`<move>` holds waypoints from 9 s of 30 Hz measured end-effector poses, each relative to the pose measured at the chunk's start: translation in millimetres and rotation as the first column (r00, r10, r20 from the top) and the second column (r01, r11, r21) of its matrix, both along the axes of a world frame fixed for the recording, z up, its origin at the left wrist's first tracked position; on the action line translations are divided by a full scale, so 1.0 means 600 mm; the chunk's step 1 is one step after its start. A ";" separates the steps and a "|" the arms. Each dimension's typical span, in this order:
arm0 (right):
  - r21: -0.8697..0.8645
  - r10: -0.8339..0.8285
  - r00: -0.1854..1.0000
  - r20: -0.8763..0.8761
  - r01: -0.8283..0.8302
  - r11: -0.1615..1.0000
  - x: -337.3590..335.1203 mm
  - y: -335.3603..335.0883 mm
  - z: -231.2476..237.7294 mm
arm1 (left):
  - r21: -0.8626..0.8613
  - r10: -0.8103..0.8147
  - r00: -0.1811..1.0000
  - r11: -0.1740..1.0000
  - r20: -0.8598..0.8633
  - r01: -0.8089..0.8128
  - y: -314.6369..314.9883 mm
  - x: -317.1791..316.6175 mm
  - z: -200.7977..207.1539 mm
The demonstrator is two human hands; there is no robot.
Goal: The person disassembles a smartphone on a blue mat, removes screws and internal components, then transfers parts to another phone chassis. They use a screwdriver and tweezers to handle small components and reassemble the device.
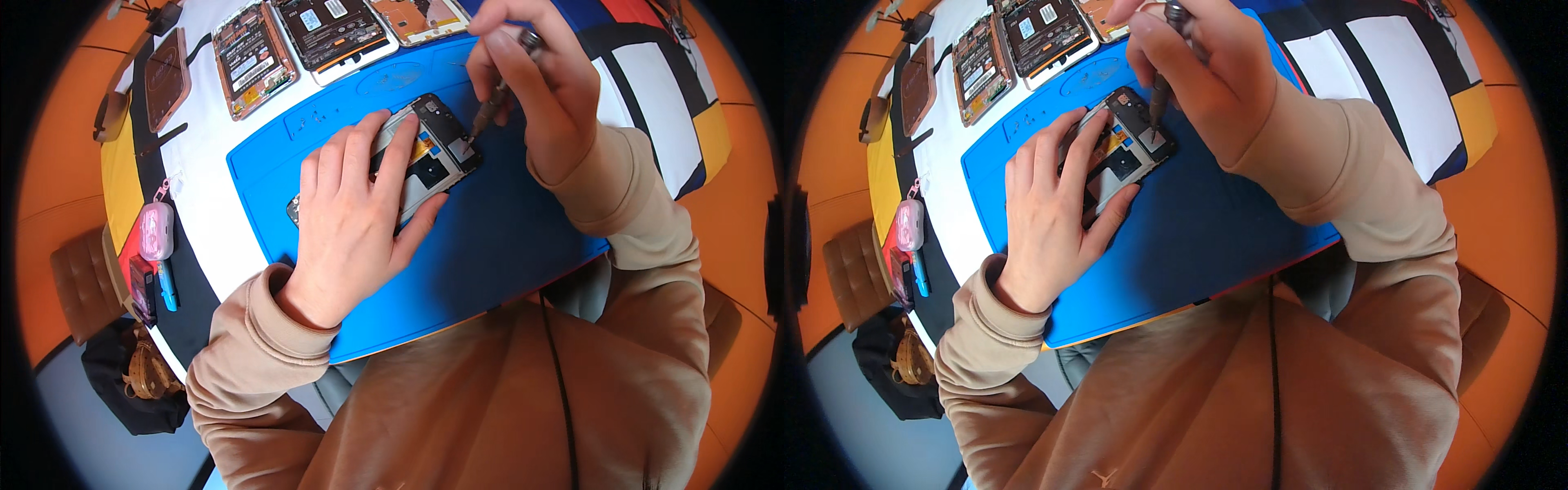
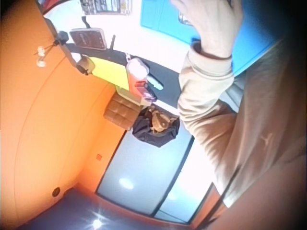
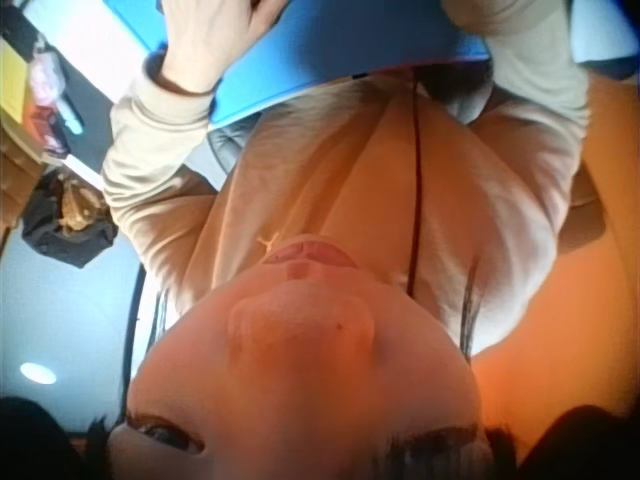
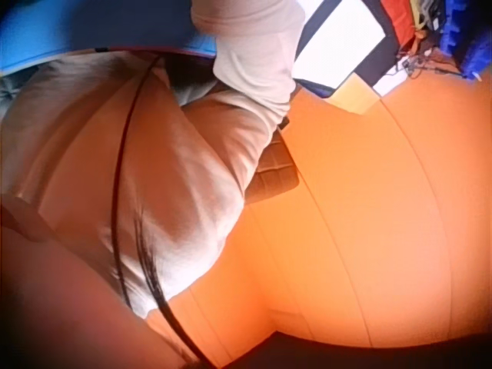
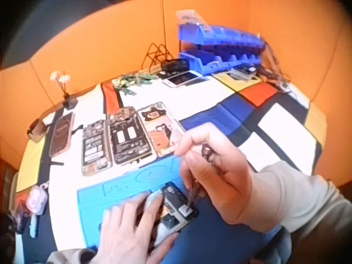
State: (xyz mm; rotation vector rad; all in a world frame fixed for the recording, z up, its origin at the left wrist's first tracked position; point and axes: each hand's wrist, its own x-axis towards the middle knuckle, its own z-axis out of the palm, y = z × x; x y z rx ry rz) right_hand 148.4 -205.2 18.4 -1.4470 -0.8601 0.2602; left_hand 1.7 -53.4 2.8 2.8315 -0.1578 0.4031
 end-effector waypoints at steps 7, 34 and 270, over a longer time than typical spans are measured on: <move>0.115 -0.092 0.973 0.211 0.069 0.991 0.002 -0.004 -0.012 | -0.046 0.001 1.000 0.999 -0.005 -0.001 0.003 0.000 -0.001; -0.230 0.127 0.936 0.329 -0.051 0.972 0.017 0.004 -0.010 | -0.244 0.087 0.995 0.967 0.059 -0.070 0.000 0.002 0.008; -0.256 0.350 0.903 -0.250 -0.410 0.875 0.038 0.029 -0.026 | -0.975 -0.042 0.993 -0.193 -0.107 -0.113 0.043 0.027 -0.009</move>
